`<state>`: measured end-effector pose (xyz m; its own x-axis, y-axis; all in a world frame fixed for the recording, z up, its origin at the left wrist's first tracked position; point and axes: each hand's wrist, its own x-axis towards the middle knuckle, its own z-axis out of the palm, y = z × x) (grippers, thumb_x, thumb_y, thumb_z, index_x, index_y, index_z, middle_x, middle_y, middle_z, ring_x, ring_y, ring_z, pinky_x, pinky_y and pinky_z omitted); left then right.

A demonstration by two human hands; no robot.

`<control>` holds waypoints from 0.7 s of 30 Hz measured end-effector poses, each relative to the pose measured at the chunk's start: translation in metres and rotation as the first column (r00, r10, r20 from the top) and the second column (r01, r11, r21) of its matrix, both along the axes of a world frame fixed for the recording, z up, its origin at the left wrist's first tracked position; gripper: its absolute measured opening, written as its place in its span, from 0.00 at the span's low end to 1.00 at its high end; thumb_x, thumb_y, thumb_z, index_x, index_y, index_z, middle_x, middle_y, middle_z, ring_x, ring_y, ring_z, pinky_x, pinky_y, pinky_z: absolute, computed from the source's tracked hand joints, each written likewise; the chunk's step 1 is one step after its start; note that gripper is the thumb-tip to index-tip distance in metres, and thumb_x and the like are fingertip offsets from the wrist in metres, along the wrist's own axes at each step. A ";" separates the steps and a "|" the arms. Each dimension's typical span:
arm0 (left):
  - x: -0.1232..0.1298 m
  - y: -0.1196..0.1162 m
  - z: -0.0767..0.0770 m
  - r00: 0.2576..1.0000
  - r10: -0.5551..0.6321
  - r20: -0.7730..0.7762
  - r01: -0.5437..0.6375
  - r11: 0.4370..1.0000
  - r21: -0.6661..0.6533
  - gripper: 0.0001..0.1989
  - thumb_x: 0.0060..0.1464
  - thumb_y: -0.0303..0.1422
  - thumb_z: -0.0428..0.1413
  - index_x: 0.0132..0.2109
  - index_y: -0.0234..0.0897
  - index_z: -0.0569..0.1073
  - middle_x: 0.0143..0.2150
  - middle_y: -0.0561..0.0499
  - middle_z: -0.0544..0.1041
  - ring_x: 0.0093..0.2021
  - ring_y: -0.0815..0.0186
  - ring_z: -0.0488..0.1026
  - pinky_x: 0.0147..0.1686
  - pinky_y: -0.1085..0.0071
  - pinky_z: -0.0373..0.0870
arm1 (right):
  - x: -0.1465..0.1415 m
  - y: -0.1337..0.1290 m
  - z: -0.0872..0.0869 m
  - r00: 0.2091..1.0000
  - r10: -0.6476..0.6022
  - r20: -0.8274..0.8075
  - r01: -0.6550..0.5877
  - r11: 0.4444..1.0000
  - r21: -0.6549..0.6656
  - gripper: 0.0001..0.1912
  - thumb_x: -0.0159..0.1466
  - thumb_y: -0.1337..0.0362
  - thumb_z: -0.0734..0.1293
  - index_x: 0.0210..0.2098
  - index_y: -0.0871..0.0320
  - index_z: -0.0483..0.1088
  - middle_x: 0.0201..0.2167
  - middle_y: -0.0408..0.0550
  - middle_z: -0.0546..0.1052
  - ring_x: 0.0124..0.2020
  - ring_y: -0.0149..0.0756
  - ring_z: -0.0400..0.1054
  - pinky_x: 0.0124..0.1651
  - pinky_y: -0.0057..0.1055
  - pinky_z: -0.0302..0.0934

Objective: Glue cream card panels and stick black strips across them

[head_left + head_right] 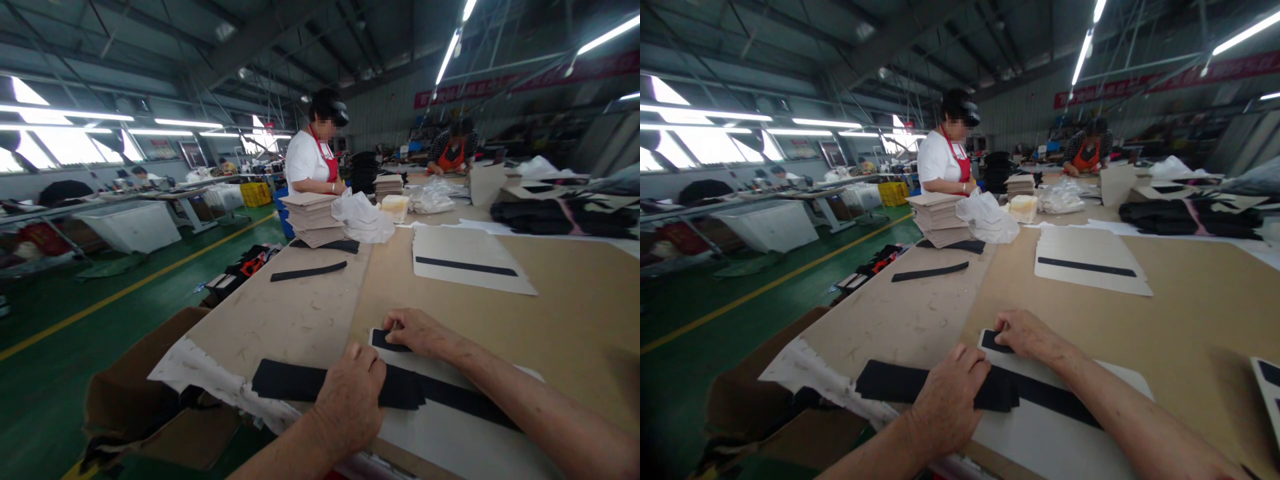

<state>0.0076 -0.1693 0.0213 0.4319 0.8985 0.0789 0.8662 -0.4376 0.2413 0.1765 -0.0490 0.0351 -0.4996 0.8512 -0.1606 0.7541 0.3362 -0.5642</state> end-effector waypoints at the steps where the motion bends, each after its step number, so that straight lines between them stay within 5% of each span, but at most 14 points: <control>1: 0.000 0.000 0.000 1.000 0.003 -0.003 -0.003 1.000 -0.006 0.18 0.50 0.30 0.56 0.49 0.35 0.71 0.52 0.44 0.71 0.52 0.52 0.64 0.52 0.56 0.69 | 0.000 0.000 0.000 1.000 -0.001 0.004 0.001 1.000 0.002 0.07 0.55 0.69 0.67 0.34 0.58 0.75 0.28 0.44 0.78 0.30 0.33 0.69 0.31 0.27 0.56; 9: 0.001 0.003 0.005 0.995 0.005 -0.100 -0.007 1.000 -0.024 0.23 0.51 0.36 0.58 0.53 0.34 0.69 0.70 0.39 0.54 0.64 0.47 0.56 0.61 0.54 0.60 | 0.001 0.002 -0.006 0.998 0.017 0.053 -0.019 0.999 0.038 0.07 0.56 0.66 0.68 0.35 0.56 0.75 0.29 0.44 0.78 0.30 0.33 0.70 0.30 0.27 0.55; 15: 0.004 0.009 0.011 0.991 -0.026 -0.131 0.025 1.000 -0.012 0.20 0.54 0.37 0.56 0.52 0.33 0.71 0.67 0.37 0.62 0.62 0.48 0.60 0.61 0.55 0.61 | 0.002 -0.001 0.004 0.998 -0.017 0.062 0.015 1.000 0.027 0.09 0.56 0.64 0.69 0.37 0.56 0.76 0.30 0.45 0.79 0.31 0.34 0.70 0.32 0.28 0.56; 21: 0.002 0.009 0.008 0.993 -0.008 -0.114 0.006 1.000 -0.023 0.20 0.54 0.37 0.56 0.53 0.35 0.71 0.68 0.39 0.61 0.63 0.46 0.59 0.61 0.55 0.61 | 0.089 -0.006 0.022 0.999 -0.009 0.033 0.011 0.998 -0.067 0.22 0.51 0.61 0.72 0.47 0.55 0.74 0.33 0.44 0.78 0.31 0.35 0.69 0.31 0.29 0.57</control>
